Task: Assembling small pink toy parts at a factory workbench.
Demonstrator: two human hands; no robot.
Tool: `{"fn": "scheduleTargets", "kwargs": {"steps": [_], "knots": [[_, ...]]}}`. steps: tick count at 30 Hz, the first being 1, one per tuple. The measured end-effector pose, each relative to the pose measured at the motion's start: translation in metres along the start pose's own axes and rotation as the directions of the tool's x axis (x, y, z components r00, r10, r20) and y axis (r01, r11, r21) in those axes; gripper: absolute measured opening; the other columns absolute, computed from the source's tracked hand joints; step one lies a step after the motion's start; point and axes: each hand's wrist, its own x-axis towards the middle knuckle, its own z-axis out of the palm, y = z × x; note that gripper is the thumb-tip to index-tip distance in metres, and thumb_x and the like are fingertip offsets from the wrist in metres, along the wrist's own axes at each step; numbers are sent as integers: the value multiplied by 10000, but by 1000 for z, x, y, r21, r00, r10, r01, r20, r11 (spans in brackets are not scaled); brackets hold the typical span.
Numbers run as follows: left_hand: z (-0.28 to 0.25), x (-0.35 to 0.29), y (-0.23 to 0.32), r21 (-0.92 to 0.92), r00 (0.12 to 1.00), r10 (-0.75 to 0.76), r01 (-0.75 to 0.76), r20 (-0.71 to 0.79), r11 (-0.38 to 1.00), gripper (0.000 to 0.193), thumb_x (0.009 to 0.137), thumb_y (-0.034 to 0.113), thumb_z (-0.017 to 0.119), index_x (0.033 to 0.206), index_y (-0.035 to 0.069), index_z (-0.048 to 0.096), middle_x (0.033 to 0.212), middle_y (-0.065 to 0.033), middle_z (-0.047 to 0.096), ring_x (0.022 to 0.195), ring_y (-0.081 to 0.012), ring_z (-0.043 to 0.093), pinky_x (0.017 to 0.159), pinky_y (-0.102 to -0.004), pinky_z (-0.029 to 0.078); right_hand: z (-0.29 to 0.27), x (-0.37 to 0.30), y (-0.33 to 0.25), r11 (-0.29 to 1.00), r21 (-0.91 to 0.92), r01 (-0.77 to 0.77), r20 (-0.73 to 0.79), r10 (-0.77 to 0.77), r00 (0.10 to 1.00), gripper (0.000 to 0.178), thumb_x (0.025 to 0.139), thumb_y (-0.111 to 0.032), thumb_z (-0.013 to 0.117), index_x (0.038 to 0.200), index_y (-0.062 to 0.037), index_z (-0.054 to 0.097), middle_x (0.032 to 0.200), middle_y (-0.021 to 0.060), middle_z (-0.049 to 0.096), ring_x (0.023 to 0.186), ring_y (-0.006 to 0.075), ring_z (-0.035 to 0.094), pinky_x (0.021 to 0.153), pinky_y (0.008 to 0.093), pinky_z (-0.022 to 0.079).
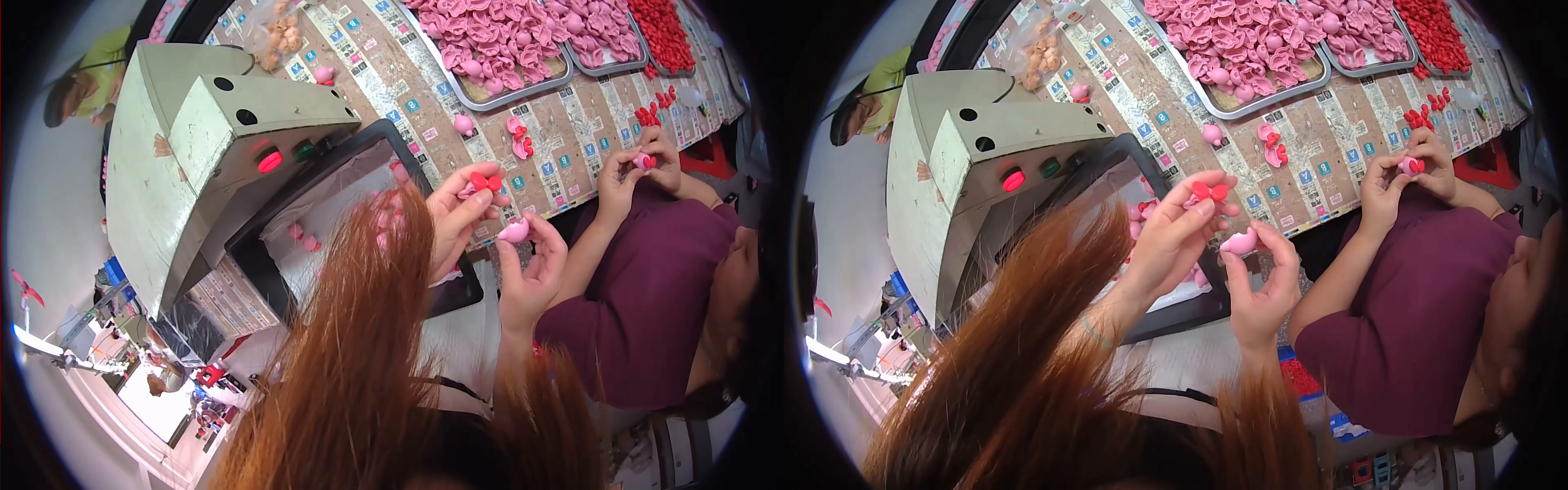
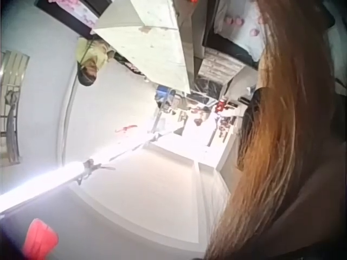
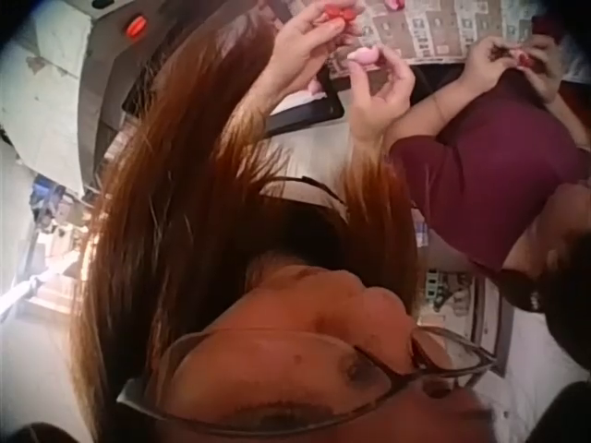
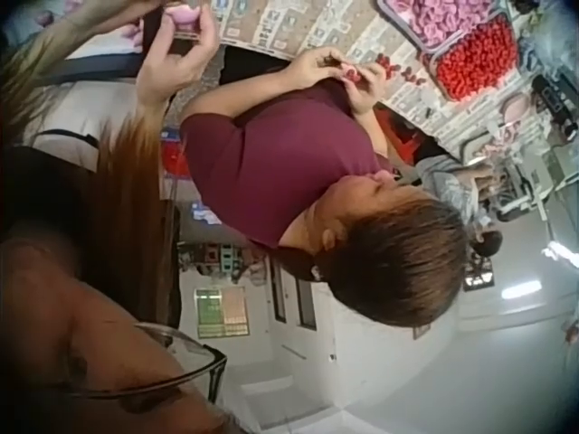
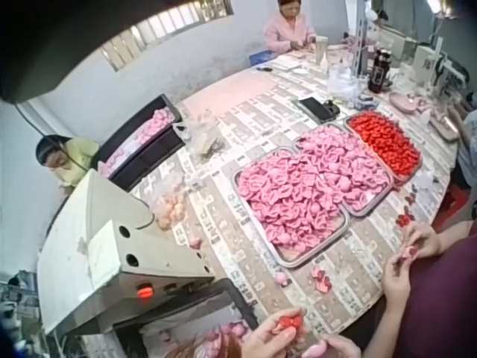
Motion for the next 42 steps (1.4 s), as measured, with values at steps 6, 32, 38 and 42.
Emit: {"fn": "scheduleTargets", "kwargs": {"steps": [6, 32, 38, 42], "knots": [[3, -4, -5, -96, 991, -57, 70, 124, 993, 428, 897, 218, 355, 1242, -26, 291, 1184, -118, 414, 1057, -212, 441, 923, -346, 321, 6, -1, 4, 996, 63, 64, -49, -61, 997, 406, 643, 49, 658, 1002, 12, 471, 1010, 132, 530, 884, 182, 530, 774, 271, 426], [30, 9, -18, 482, 976, -94, -14, 199, 876, 507, 806, 64, 493, 1268, 5, 293, 1206, -82, 397, 1079, -128, 399, 905, -271, 334, -20, 20, 16, 905, -324, 276, -61, -311, 948, 309, 639, 45, 632, 925, -16, 530, 928, 125, 533, 835, 258, 517, 711, 323, 434], [27, 13, -23, 546, 976, -59, -67, 210, 835, 561, 755, 24, 565, 1255, -6, 312, 1178, -83, 425, 1072, -133, 408, 893, -271, 350, -22, 18, 22, 914, -296, 278, -58, -308, 950, 302, 659, 86, 575, 943, 2, 516, 961, 127, 506, 882, 245, 505, 765, 320, 420], [25, 14, -23, 642, 972, 31, -177, 232, 746, 521, 761, 43, 568, 1230, -13, 349, 1200, -95, 421, 1077, -145, 420, 907, -278, 339, -25, 19, 19, 931, -281, 234, -23, -251, 968, 322, 671, 108, 556, 975, 17, 502, 1002, 127, 481, 928, 226, 493, 817, 309, 405]]}}
